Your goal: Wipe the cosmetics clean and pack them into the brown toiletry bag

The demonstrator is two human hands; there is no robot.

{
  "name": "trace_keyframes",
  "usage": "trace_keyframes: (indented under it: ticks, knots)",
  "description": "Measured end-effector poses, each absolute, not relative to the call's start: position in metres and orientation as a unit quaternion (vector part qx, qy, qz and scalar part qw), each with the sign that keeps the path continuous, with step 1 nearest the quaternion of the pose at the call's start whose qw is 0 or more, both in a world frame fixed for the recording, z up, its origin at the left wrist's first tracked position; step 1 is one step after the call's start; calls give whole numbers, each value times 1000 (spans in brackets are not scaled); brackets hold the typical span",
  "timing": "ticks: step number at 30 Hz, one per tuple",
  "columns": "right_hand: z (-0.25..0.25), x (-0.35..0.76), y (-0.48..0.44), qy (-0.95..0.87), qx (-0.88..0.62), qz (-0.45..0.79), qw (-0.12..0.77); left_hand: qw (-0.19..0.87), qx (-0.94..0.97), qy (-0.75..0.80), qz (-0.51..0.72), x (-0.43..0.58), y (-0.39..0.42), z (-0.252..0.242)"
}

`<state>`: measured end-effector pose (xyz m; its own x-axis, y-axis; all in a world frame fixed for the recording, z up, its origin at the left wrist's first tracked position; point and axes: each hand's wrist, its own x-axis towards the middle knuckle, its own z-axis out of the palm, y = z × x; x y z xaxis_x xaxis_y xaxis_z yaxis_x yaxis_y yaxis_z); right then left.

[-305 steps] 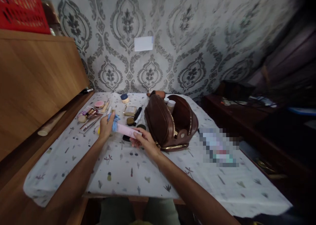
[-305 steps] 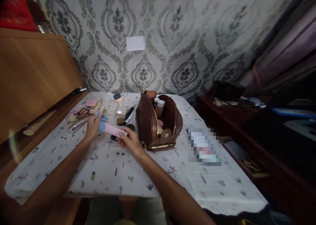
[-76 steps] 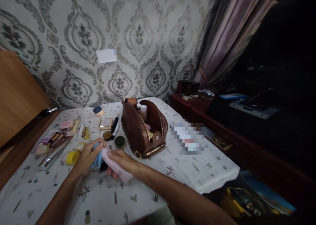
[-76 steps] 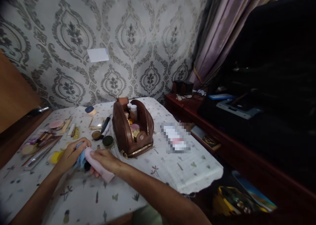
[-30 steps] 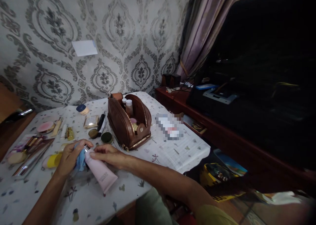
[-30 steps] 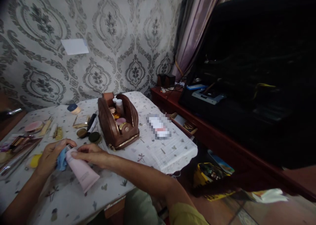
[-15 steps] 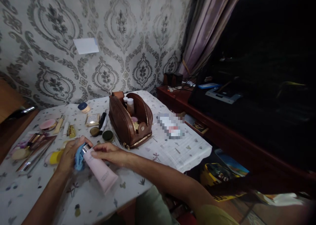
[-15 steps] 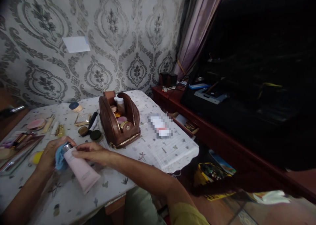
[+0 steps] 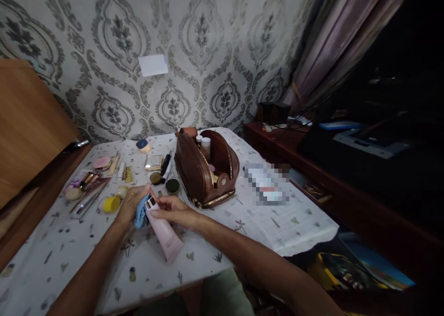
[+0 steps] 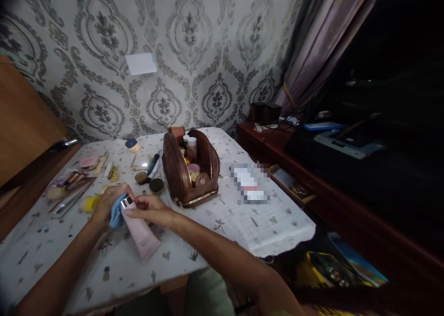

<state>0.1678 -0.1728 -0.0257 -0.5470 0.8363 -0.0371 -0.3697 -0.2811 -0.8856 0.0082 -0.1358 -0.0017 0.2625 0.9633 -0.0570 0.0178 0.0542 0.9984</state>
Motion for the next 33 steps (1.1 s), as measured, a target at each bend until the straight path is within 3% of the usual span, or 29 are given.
trace_keyframes:
  ticks: [12,18,27,33]
  knots:
    - [-37,163,-170,-405,-240,786,401,606,475,447,457,17,-142,0]
    - [-30,163,-174,-419,-263,760,421,574,474,450,493,19,-140,0]
    - [-20,167,-173,-402,-270,716,503,472,523,434,561,20,-134,-11]
    - [-18,170,-170,-425,-295,634,575,449,574,429,534,23,-138,-24]
